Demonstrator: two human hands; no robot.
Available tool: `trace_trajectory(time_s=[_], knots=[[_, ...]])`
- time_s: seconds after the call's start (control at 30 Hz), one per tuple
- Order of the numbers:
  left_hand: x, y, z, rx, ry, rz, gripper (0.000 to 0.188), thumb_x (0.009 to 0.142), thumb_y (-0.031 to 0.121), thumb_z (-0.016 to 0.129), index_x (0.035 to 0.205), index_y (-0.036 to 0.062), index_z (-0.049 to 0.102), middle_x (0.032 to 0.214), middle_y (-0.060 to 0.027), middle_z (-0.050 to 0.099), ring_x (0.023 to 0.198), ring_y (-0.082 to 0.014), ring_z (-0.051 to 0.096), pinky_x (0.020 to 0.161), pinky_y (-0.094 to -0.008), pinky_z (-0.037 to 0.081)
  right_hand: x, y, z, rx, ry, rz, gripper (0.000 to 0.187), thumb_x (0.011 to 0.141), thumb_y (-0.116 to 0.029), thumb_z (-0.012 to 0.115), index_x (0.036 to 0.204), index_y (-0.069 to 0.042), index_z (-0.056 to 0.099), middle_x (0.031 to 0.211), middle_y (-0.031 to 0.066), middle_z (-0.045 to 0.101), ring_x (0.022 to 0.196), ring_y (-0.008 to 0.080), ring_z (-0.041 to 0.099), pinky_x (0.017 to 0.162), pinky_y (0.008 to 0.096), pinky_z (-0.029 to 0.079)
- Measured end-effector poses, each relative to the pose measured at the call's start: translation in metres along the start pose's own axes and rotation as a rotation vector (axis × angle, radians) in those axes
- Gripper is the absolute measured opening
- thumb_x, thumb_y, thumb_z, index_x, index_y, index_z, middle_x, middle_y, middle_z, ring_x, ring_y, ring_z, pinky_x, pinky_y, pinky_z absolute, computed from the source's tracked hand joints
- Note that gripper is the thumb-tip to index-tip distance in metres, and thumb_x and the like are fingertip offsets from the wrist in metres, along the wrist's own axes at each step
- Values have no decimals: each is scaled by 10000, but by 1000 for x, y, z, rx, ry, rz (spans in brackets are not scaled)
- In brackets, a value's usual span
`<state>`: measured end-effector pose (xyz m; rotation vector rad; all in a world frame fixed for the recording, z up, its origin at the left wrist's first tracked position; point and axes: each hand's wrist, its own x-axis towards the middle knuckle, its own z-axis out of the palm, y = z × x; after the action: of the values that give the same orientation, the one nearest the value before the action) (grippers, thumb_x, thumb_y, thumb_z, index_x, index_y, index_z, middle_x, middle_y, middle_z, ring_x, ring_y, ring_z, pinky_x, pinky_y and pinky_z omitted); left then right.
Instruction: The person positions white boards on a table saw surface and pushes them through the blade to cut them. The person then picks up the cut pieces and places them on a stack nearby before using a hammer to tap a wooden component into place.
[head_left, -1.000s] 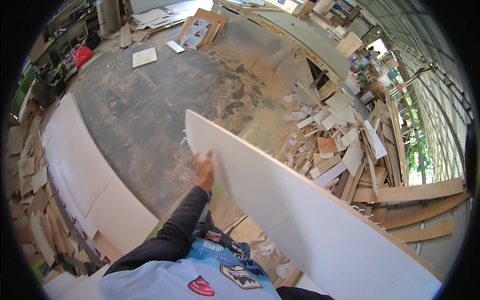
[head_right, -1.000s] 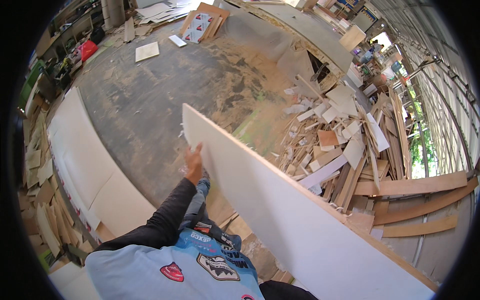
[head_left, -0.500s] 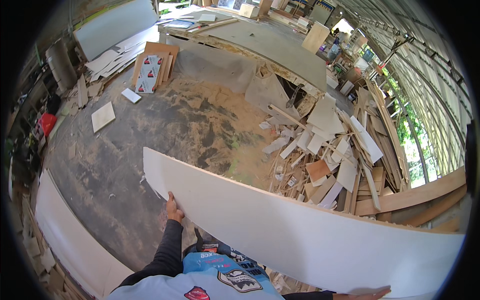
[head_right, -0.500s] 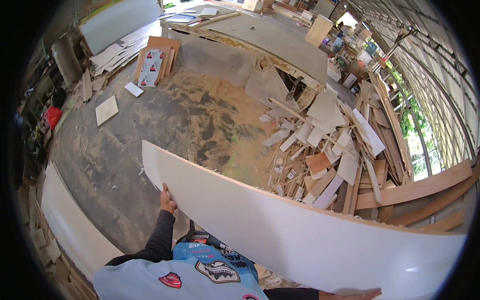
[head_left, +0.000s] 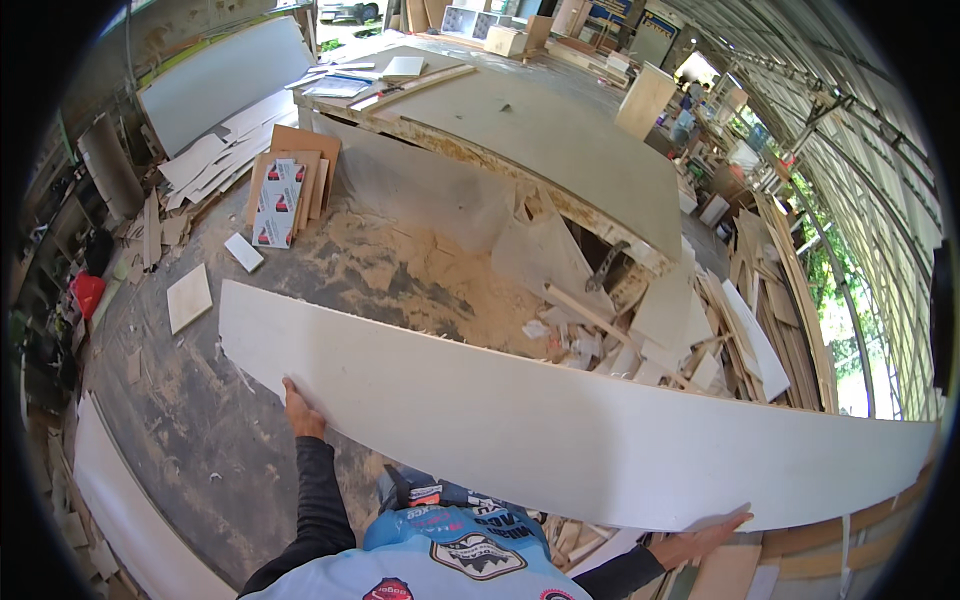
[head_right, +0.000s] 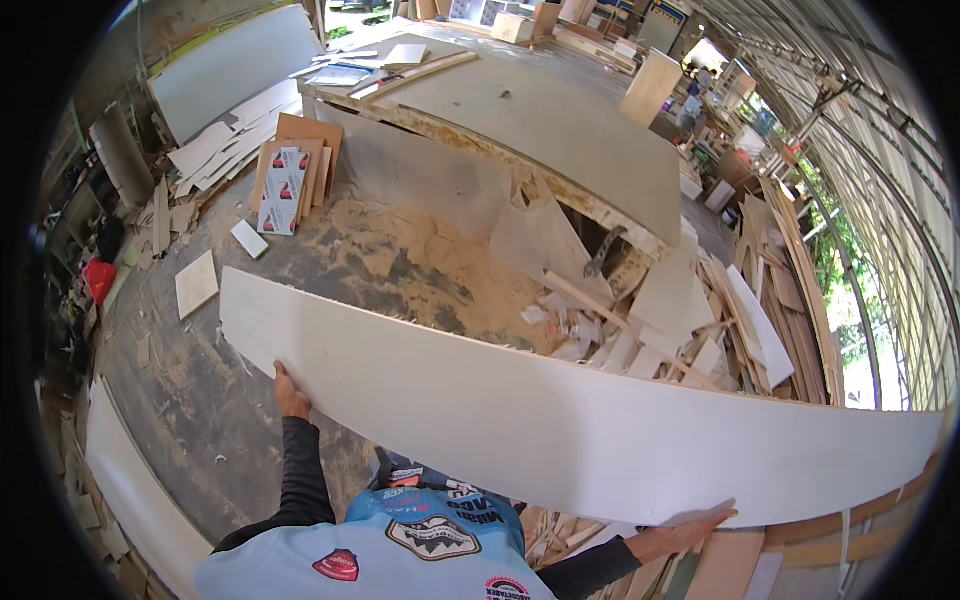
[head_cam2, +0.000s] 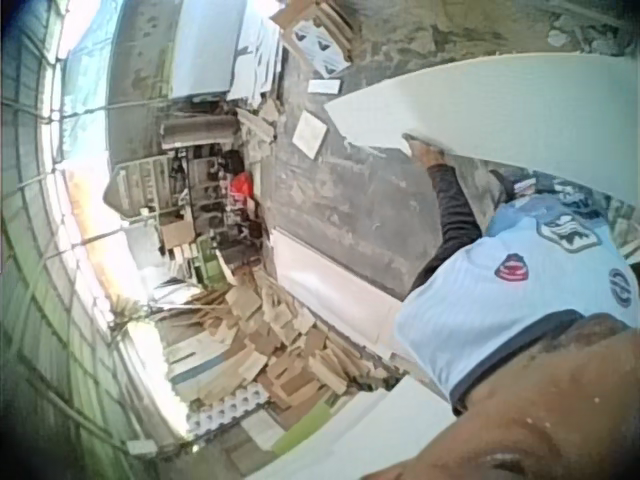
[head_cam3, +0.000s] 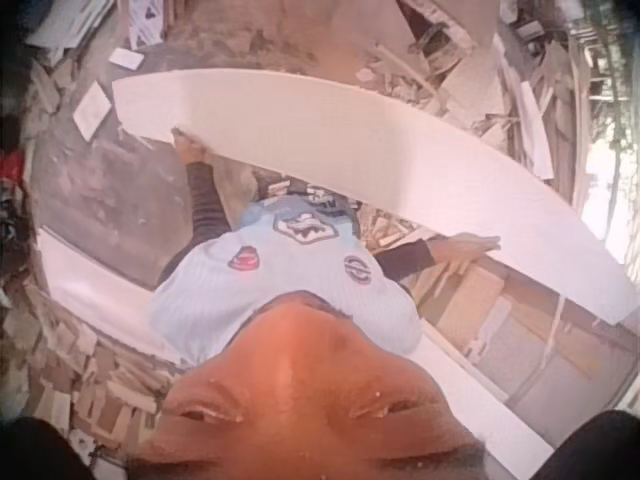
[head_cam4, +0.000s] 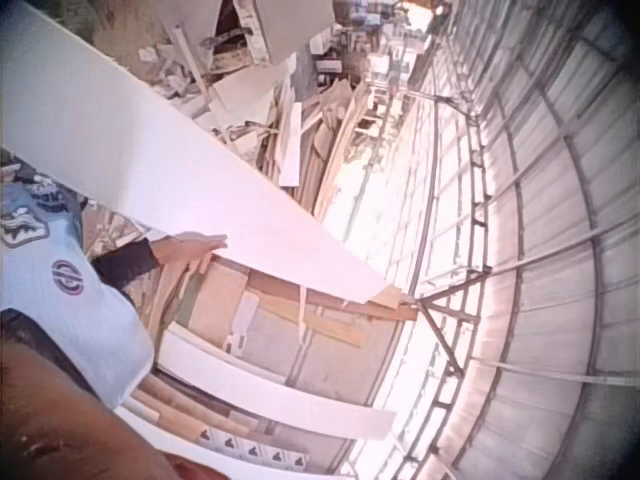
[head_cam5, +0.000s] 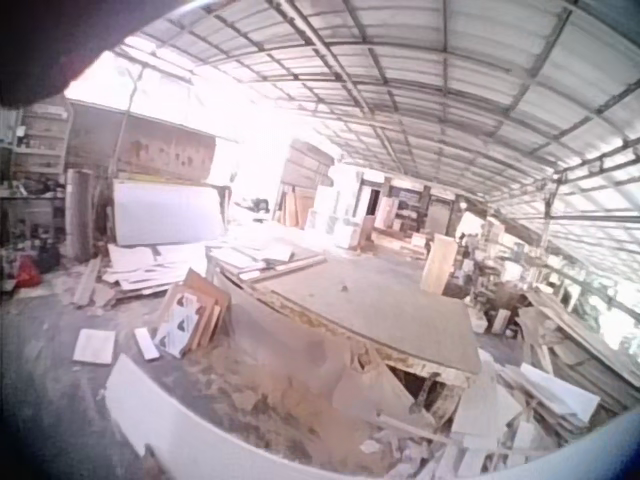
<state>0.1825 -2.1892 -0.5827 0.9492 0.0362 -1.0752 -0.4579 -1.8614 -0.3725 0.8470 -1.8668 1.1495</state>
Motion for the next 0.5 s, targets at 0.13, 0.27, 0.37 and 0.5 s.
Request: trace_trajectory(time_s=[0.13,0.27,0.37,0.5], knots=[[62,3,76,44,150,118,537,1035,406,515,1280,-72,543,1277,-126,621,1126,-255,613,967,-387,514,27,-54,131,437,-39,616,792,960,-484,432,1543,24,262,1565,232,327,1432,334,356,1174,421,279],[119,-3,158,44,228,214,477,1038,374,522,1188,-74,580,1109,-115,670,933,-233,665,823,-368,561,45,-92,258,855,23,978,736,1024,-488,402,1528,36,287,1574,215,314,1438,320,343,1177,416,280],[159,-11,222,72,203,240,447,1044,363,509,1108,-74,584,982,-101,669,797,-207,657,700,-356,556,30,-101,346,725,-11,946,745,1029,-520,430,1519,28,313,1570,176,332,1408,314,383,1164,415,308],[220,-40,295,148,204,402,457,1060,384,458,995,-43,606,920,-86,663,790,-185,644,700,-342,547,14,-120,445,607,-52,943,720,1029,-510,439,1491,37,363,1513,190,422,1329,302,476,1130,409,353]])
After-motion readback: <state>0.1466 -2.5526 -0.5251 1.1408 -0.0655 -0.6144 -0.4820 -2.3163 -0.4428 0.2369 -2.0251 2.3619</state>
